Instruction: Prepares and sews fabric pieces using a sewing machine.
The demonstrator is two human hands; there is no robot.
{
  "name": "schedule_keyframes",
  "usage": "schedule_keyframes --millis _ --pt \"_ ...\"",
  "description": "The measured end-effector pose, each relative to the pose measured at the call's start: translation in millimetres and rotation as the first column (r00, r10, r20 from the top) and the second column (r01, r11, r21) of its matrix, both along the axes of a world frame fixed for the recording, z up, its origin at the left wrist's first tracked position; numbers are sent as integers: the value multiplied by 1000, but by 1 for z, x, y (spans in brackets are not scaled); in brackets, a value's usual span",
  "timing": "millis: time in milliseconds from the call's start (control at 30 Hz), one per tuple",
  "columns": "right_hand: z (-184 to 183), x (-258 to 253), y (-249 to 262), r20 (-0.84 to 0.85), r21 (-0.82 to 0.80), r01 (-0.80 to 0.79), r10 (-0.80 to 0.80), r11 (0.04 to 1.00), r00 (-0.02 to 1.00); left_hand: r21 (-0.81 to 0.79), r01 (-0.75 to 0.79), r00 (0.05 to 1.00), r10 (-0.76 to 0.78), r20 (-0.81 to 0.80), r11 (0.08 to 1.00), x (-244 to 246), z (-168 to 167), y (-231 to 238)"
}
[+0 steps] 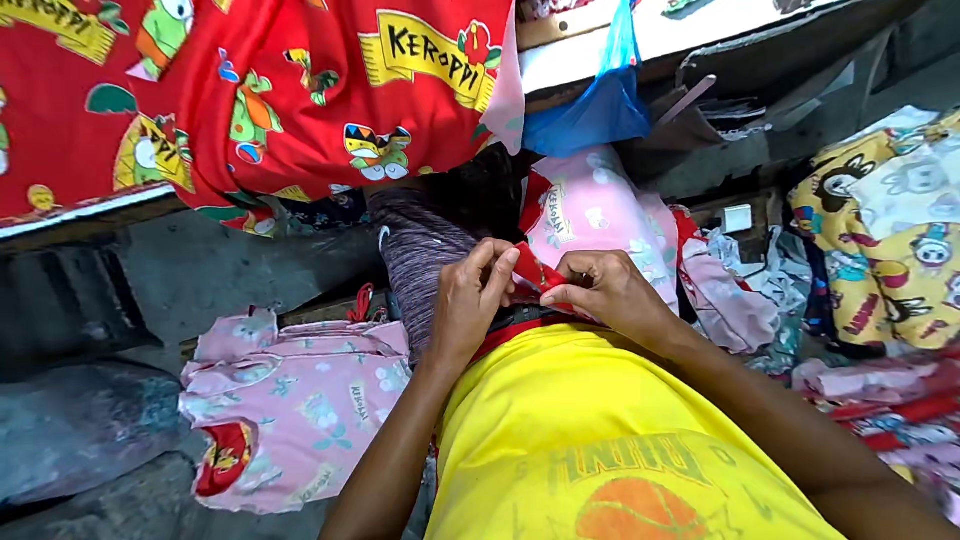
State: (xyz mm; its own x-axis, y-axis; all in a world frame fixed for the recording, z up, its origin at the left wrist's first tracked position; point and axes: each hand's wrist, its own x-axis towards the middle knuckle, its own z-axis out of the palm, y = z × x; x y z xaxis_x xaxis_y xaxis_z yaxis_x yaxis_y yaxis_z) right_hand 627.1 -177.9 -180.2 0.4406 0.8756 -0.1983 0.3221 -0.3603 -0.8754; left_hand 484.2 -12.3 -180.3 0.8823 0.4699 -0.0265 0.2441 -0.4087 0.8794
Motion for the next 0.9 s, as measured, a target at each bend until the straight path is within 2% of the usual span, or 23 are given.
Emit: schedule_keyframes --millis 100,200,267,333,367,433,467,500,533,567,633,667,733,800,833,900 --pt "1 -5 3 46 -12 -3 4 1000 999 -280 44 999 -49 -8 959 -5 2 -10" --pt "2 -8 4 60 -7 -53 53 999 997 -399 -67 998 65 -17 915 -5 1 -22" --pt "2 -2 0 -16 39 -50 50 998 999 -381 -116 993 108 -43 917 -12 -2 -20" --pt "3 18 -9 -142 97 80 -66 992 988 -299 -132 986 95 -135 945 -28 -8 -11" --pt "1 30 -14 -207 110 223 -198 969 958 -232 -98 976 48 -212 968 -38 -12 -6" --pt "-9 54 -24 -315 104 521 -469 847 825 -121 72 905 -116 -410 990 -58 -14 1" --pt "-13 63 -30 -342 81 595 -539 800 770 -101 166 839 -194 -509 981 -61 -11 3" --pt "-16 69 -36 -347 42 604 -555 796 756 -73 223 786 -224 -576 972 -58 -6 2" --pt "-15 70 -42 -334 -10 558 -529 830 780 -14 250 775 -209 -596 968 -54 -1 0" --pt "-13 66 -47 -319 -60 479 -472 876 822 68 252 813 -174 -555 965 -47 2 -2" --pt "-15 56 -52 -307 -54 297 -299 953 904 188 250 920 -172 -354 950 -29 0 -3" --pt "-19 55 -52 -303 -30 210 -209 977 930 193 272 944 -224 -241 943 -17 -3 -4" --pt "-23 58 -52 -322 16 128 -116 992 940 100 370 928 -364 -80 924 12 -15 -11" --pt "-12 73 -64 -390 75 245 -198 967 899 -76 449 890 -453 -46 890 37 -36 -18" --pt "-3 87 -77 -420 122 355 -276 927 864 -142 443 887 -456 -74 885 45 -49 -18" --pt "16 127 -123 -444 207 540 -413 816 795 -166 362 913 -385 -136 917 53 -68 -15"
